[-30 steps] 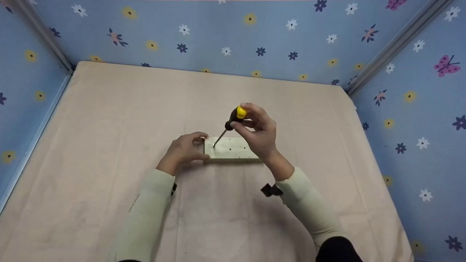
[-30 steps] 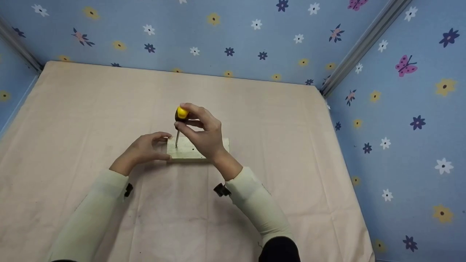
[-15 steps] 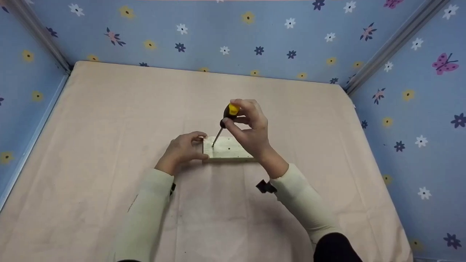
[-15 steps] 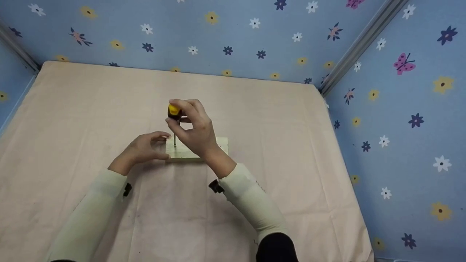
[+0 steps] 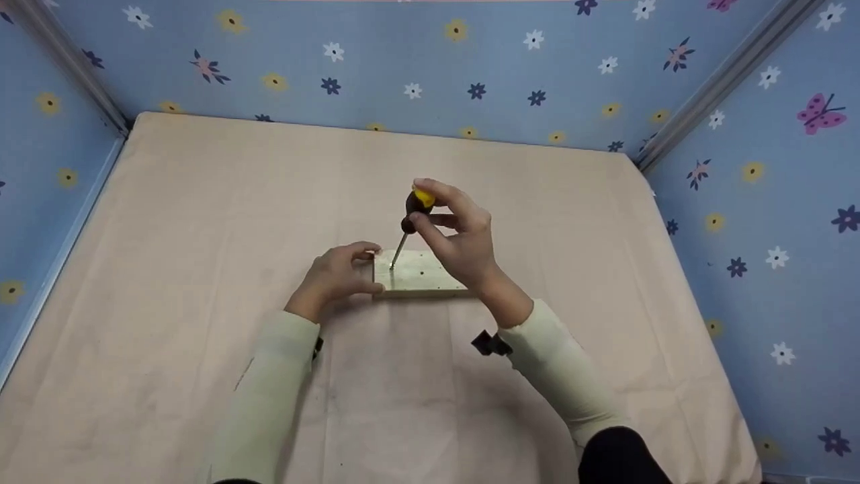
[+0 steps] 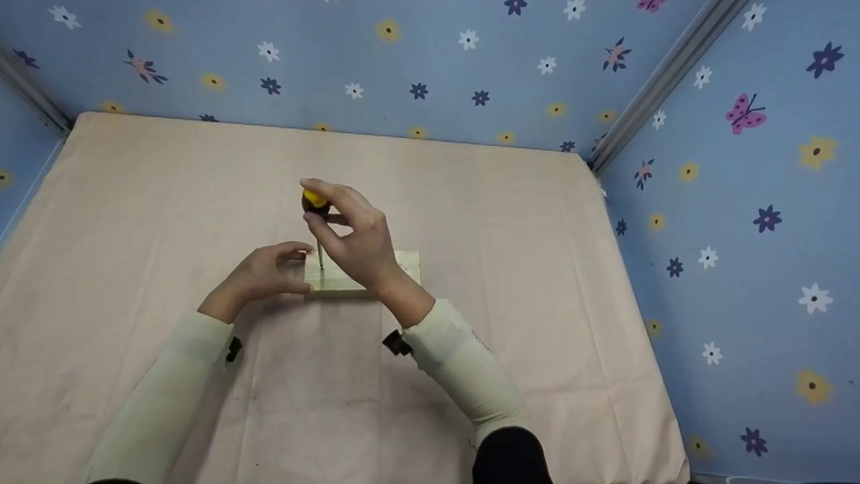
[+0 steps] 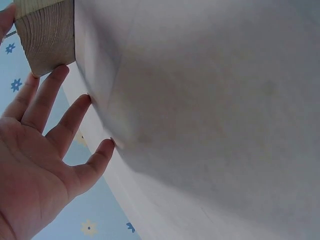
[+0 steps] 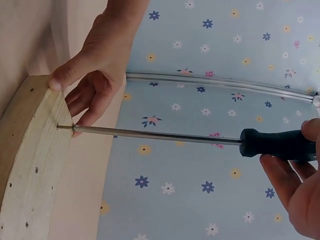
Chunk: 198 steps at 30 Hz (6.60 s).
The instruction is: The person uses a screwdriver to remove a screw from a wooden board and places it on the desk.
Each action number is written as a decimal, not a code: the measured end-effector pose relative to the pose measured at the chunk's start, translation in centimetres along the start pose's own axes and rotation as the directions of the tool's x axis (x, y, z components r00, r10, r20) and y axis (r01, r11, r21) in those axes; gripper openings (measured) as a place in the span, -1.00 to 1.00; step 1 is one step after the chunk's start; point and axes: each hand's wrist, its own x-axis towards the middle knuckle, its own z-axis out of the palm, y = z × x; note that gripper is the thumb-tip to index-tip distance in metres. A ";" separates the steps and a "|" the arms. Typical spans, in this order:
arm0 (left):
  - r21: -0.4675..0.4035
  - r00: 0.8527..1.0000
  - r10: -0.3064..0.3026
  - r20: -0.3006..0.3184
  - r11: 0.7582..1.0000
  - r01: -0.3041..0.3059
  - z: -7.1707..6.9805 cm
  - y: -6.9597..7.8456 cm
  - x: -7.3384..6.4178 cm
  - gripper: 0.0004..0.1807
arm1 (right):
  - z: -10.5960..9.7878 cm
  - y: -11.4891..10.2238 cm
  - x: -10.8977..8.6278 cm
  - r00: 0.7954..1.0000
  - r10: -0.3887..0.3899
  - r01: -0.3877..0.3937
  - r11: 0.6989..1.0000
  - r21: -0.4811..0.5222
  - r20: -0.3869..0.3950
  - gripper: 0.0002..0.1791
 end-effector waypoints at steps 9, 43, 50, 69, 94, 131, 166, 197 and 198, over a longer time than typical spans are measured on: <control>0.020 1.000 -0.015 0.004 1.000 0.015 0.1 0.1 0.3 -0.20 | -0.3 -0.1 0.2 0.999 0.026 -0.028 0.996 0.081 0.027 -0.66; -0.014 1.000 -0.015 -0.004 1.000 0.015 0.0 -0.1 -0.1 -0.21 | 0.4 0.4 -0.1 1.000 0.011 -0.010 0.997 0.072 -0.017 -0.66; -0.006 1.000 -0.014 -0.001 1.000 0.014 0.0 -0.1 0.0 -0.20 | 0.5 0.2 -0.2 0.999 0.032 -0.030 0.996 0.081 -0.029 -0.65; -0.008 1.000 -0.003 -0.008 1.000 0.003 0.0 -0.3 0.0 -0.22 | 0.6 0.2 0.1 0.999 0.023 -0.020 0.992 0.123 -0.023 -0.70; -0.010 1.000 0.000 -0.001 1.000 0.000 0.0 -0.2 0.0 -0.21 | 0.8 0.2 0.2 0.998 0.009 -0.003 0.996 0.094 -0.058 -0.73; -0.016 1.000 -0.025 -0.013 1.000 0.025 0.2 -0.2 -0.2 -0.18 | 1.0 0.1 -0.1 0.994 0.074 -0.070 0.996 0.060 -0.079 -0.66; -0.026 1.000 -0.011 -0.011 1.000 0.011 0.3 -0.2 -0.2 -0.21 | 1.5 0.7 -0.5 0.994 0.039 -0.027 0.992 0.120 -0.099 -0.71; -0.023 1.000 0.003 -0.012 1.000 -0.003 0.2 -0.3 -0.2 -0.19 | 1.5 0.6 -0.3 0.994 0.074 -0.065 0.992 0.105 -0.086 -0.59; -0.020 1.000 0.005 -0.013 1.000 -0.006 0.3 -0.3 -0.2 -0.19 | 1.5 0.6 -0.3 0.993 0.071 -0.062 0.994 0.090 -0.091 -0.59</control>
